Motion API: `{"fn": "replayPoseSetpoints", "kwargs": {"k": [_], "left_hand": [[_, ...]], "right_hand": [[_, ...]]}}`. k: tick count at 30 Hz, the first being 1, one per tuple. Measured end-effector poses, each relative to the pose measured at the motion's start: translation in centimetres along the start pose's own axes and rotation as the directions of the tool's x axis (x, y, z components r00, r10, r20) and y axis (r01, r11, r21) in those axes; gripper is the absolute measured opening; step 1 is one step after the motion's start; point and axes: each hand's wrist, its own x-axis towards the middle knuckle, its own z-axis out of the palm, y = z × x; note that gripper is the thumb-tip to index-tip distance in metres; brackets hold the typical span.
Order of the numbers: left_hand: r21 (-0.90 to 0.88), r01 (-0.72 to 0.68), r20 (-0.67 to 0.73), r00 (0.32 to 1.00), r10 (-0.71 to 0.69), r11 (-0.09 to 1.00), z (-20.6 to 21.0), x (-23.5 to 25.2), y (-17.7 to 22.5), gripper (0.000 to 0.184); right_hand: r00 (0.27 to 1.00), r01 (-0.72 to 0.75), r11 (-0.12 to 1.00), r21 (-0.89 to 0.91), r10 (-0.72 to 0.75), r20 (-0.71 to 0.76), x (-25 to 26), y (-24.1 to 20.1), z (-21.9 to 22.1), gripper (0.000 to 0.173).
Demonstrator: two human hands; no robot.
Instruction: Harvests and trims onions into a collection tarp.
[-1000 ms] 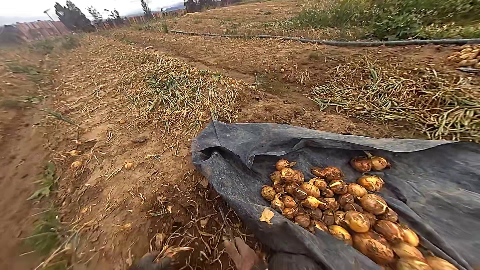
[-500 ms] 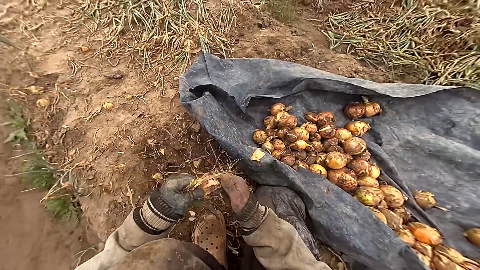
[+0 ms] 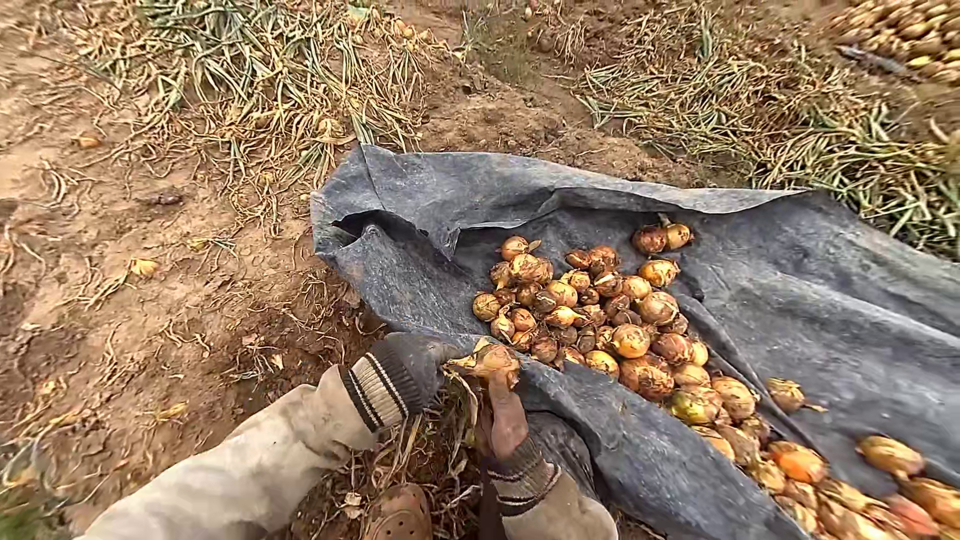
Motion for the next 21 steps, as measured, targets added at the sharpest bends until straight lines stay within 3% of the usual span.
{"fn": "replayPoseSetpoints", "kwargs": {"k": [2, 3, 5, 6, 7, 9, 11, 13, 15, 16, 18, 20, 21], "left_hand": [[0.074, 0.153, -0.123, 0.982, -0.143, 0.985, -1.7, 2.9, -3.6, 0.026], [0.125, 0.283, -0.111, 0.956, -0.270, 0.951, -2.5, 3.8, -6.4, 0.026], [0.238, 0.473, -0.044, 0.878, -0.477, 0.848, -3.4, 3.6, -12.4, 0.038], [0.244, 0.516, -0.087, 0.855, -0.511, 0.821, -3.5, 2.5, -15.3, 0.052], [0.180, 0.541, -0.159, 0.840, -0.519, 0.821, -3.7, 1.4, -17.4, 0.064], [-0.043, 0.502, -0.342, 0.805, -0.485, 0.864, -4.2, 0.3, -20.0, 0.068], [-0.178, 0.372, -0.492, 0.768, -0.409, 0.911, -4.3, 1.3, -19.9, 0.072], [-0.192, 0.282, -0.487, 0.804, -0.341, 0.940, -3.0, 4.1, -17.8, 0.090], [-0.166, 0.390, -0.383, 0.821, -0.423, 0.906, -0.5, 7.0, -15.2, 0.107], [-0.205, 0.465, -0.349, 0.787, -0.509, 0.861, 0.7, 8.1, -14.6, 0.109], [-0.327, 0.574, -0.363, 0.658, -0.660, 0.751, 3.2, 9.6, -15.8, 0.108], [-0.456, 0.615, -0.333, 0.552, -0.764, 0.644, 5.1, 10.0, -17.7, 0.112], [-0.479, 0.614, -0.311, 0.550, -0.775, 0.627, 5.8, 9.4, -18.4, 0.108]], "right_hand": [[0.985, 0.167, 0.974, 0.154, -0.159, -0.068, 0.4, -1.5, -2.7, 0.068], [0.962, 0.261, 0.956, 0.133, -0.246, -0.120, 0.6, -2.5, -4.8, 0.068], [0.898, 0.355, 0.908, -0.225, -0.398, -0.188, 1.4, -4.3, -9.6, 0.063], [0.893, 0.280, 0.829, -0.485, -0.411, -0.186, 1.8, -5.3, -11.9, 0.056], [0.917, 0.152, 0.724, -0.673, -0.357, -0.176, 2.1, -6.2, -14.0, 0.054], [0.975, -0.092, 0.513, -0.853, -0.127, -0.181, 2.9, -7.0, -17.1, 0.072], [0.978, -0.209, 0.307, -0.928, 0.089, -0.191, 3.6, -6.7, -18.7, 0.094], [0.957, -0.236, 0.194, -0.952, 0.217, -0.193, 3.7, -5.7, -19.3, 0.103], [0.949, -0.220, 0.120, -0.968, 0.255, -0.185, 3.2, -5.4, -19.0, 0.092], [0.948, -0.208, 0.101, -0.973, 0.265, -0.175, 2.9, -5.5, -18.6, 0.079], [0.946, -0.190, 0.075, -0.979, 0.282, -0.162, 2.2, -5.3, -17.0, 0.052], [0.943, -0.211, 0.082, -0.974, 0.279, -0.181, 1.2, -4.5, -16.2, 0.041], [0.944, -0.229, 0.106, -0.968, 0.265, -0.194, 0.7, -4.2, -16.1, 0.040]]}}
